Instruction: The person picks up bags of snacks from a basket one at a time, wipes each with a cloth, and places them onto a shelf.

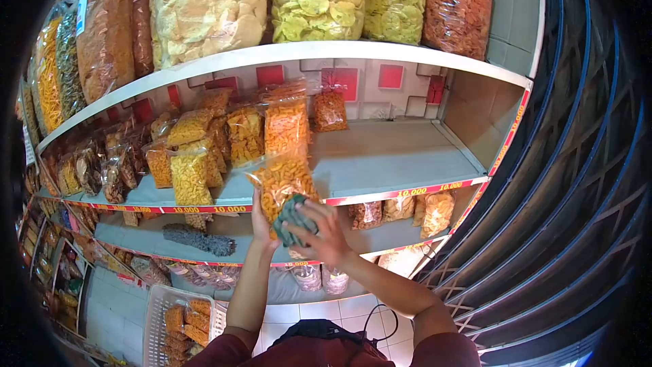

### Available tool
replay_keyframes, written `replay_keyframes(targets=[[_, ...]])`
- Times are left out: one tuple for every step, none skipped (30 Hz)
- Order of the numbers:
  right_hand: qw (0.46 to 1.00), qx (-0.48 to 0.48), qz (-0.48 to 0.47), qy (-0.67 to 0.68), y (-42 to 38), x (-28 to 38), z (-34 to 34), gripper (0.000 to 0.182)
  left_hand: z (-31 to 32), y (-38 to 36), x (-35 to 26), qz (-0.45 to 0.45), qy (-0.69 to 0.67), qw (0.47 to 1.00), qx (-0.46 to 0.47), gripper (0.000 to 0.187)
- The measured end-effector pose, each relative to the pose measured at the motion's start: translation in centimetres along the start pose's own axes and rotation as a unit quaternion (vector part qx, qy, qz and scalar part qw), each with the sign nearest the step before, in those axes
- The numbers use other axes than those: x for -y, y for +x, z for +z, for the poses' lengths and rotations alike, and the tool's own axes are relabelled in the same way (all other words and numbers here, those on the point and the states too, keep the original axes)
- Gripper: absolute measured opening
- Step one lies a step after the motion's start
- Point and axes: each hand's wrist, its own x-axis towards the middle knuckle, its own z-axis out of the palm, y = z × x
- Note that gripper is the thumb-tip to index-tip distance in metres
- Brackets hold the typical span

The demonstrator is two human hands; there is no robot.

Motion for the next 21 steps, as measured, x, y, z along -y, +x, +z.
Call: replay_keyframes(targets=[[1.000,-0.022,0.020,0.004,0.1,-0.4,-0.2,0.068,0.3,0.3,0.4,-0.010,0.001,1.000,0.008,0.071],[0.996,-0.053,0.067,0.016,0.5,-0.7,-0.6,0.075,0.7,0.5,0.7,-0.008,0.025,1.000,-0.005,0.074],[0.983,-0.108,0.133,0.062,1.2,-0.9,-0.8,0.073,0.7,0.8,1.0,-0.035,0.005,0.999,0.011,0.076],[0.961,-0.164,0.195,0.107,2.2,-1.1,-0.7,0.071,0.6,1.2,1.2,-0.061,-0.016,0.998,0.028,0.078],[0.930,-0.220,0.253,0.152,3.1,-1.6,-0.8,0.069,0.3,1.7,1.3,-0.085,-0.035,0.995,0.046,0.080],[0.917,-0.222,0.281,0.177,3.7,-2.5,-1.2,0.069,-2.5,2.8,2.2,-0.110,-0.061,0.982,0.142,0.076],[0.902,-0.222,0.309,0.204,4.0,-3.4,-1.8,0.069,-1.9,3.1,2.3,-0.097,0.041,0.986,0.129,0.073],[0.886,-0.223,0.336,0.230,4.2,-4.3,-2.4,0.069,-1.0,3.4,2.6,-0.082,0.143,0.980,0.114,0.072],[0.872,-0.221,0.355,0.256,3.9,-5.4,-2.9,0.064,0.4,3.8,2.7,-0.066,0.244,0.963,0.098,0.071],[0.857,-0.219,0.373,0.282,3.3,-6.9,-3.1,0.060,2.7,4.1,2.2,-0.094,0.196,0.971,0.101,0.072],[0.841,-0.216,0.389,0.308,3.0,-8.3,-3.4,0.056,4.4,4.6,2.3,-0.073,0.213,0.971,0.083,0.072],[0.830,-0.242,0.388,0.319,3.1,-9.5,-3.6,0.049,5.7,5.2,2.4,-0.052,0.231,0.969,0.063,0.072],[0.805,-0.263,0.404,0.346,3.2,-10.9,-3.7,0.048,6.6,6.2,2.4,-0.031,0.249,0.967,0.043,0.071],[0.778,-0.284,0.419,0.373,3.2,-12.6,-3.7,0.046,7.3,7.6,2.4,-0.005,0.310,0.949,0.062,0.073],[0.748,-0.304,0.434,0.398,3.5,-13.9,-3.8,0.045,7.8,9.2,2.3,0.020,0.370,0.925,0.082,0.074],[0.711,-0.338,0.462,0.409,4.3,-14.9,-4.1,0.046,8.4,10.8,2.3,0.045,0.427,0.897,0.101,0.075],[0.697,-0.352,0.464,0.419,4.5,-17.0,-4.1,0.046,8.7,12.6,2.3,0.031,0.438,0.893,0.100,0.079],[0.684,-0.363,0.466,0.427,4.4,-19.7,-3.9,0.046,8.9,14.4,2.5,0.017,0.448,0.889,0.099,0.082],[0.672,-0.373,0.468,0.436,5.3,-21.2,-4.3,0.047,9.6,15.6,2.4,0.005,0.456,0.885,0.096,0.085],[0.694,-0.367,0.476,0.396,6.3,-22.3,-4.4,0.047,10.8,16.3,2.8,0.015,0.474,0.879,0.046,0.077],[0.705,-0.372,0.464,0.387,7.0,-23.6,-4.1,0.047,10.8,18.1,3.6,0.055,0.467,0.882,0.033,0.075]])
